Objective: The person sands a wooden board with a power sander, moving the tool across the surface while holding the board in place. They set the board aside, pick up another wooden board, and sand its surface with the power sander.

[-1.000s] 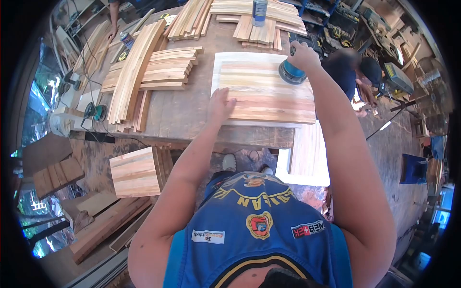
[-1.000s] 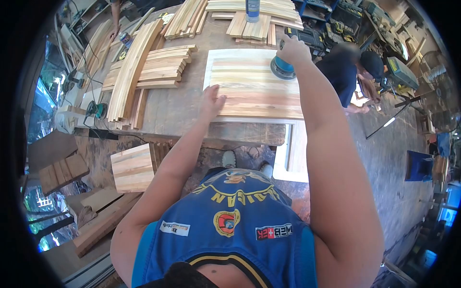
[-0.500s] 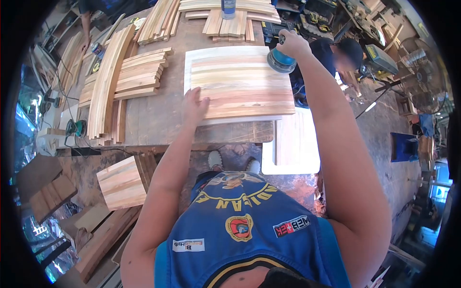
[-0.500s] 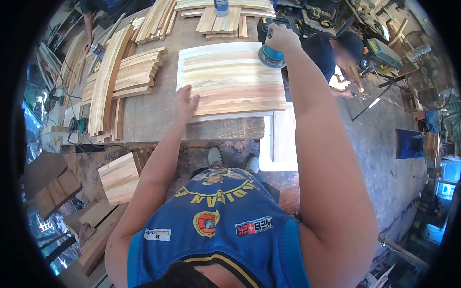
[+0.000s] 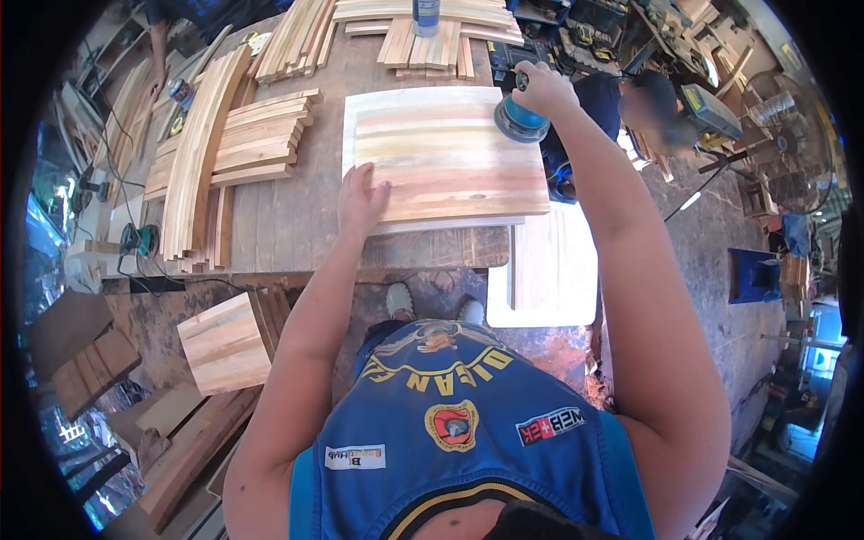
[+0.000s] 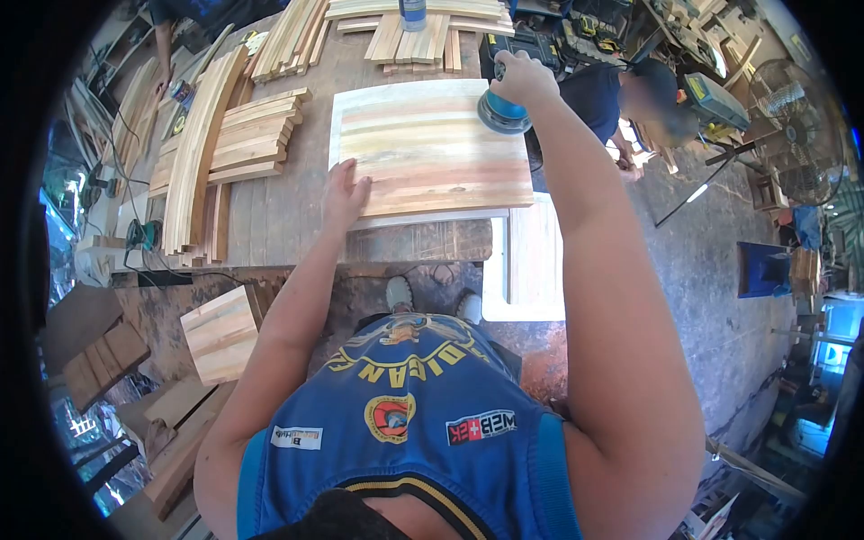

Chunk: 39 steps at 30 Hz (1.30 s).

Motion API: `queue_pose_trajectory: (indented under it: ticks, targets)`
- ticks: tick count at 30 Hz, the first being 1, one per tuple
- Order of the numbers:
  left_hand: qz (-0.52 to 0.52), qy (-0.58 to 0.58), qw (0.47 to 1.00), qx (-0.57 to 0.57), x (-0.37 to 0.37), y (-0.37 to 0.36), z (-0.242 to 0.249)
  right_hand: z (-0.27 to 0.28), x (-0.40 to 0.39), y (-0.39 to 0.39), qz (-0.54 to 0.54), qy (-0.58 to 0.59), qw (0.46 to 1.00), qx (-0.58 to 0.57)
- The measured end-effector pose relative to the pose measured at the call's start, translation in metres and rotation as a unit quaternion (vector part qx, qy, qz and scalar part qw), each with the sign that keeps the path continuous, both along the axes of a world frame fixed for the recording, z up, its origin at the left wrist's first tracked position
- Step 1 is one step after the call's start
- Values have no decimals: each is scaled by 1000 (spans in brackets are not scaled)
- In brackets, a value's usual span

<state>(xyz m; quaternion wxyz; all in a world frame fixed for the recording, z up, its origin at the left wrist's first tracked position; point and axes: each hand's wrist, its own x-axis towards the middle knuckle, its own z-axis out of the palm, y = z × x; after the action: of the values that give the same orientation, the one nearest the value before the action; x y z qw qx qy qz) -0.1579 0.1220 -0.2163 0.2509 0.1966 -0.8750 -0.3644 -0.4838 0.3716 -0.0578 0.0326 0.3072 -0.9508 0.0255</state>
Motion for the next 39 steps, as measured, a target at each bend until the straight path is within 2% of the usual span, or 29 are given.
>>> queue_pose_trajectory:
  ticks: [8, 10, 14, 16, 17, 19, 23, 26, 31, 34, 39]
  targets:
    - [13, -5, 1000, -10, -4, -4, -7, 8, 30, -28, 23, -26, 999, 9]
    - [11, -23, 999, 34, -4, -3, -7, 11, 42, -40, 38, -27, 999, 11]
    - [14, -7, 999, 32, -5, -5, -15, 13, 61, -65, 71, -28, 997, -7]
    - [22, 14, 999, -46, -5, -3, -13, 14, 71, -78, 86, -21, 996, -10]
    - [25, 15, 999, -46, -5, -3, -12, 14, 75, -84, 98, -15, 995, -13]
    - [25, 19, 999, -2, -4, -1, -12, 16, 82, -97, 101, -26, 994, -12]
    - [34, 8, 999, -21, -3, -1, -8, 17, 96, -121, 131, -23, 991, 7]
    - [22, -12, 999, 39, -1, 0, -6, 10, 102, -138, 149, -38, 988, -11]
    - [40, 4, 999, -22, 0, 3, -2, 11, 117, -164, 173, -48, 984, -12]
    - [32, -19, 999, 12, 0, 2, -1, 11, 127, -179, 178, -43, 983, -28]
    - [40, -2, 999, -22, -3, 2, -11, 10, 140, -202, 200, -41, 979, -21]
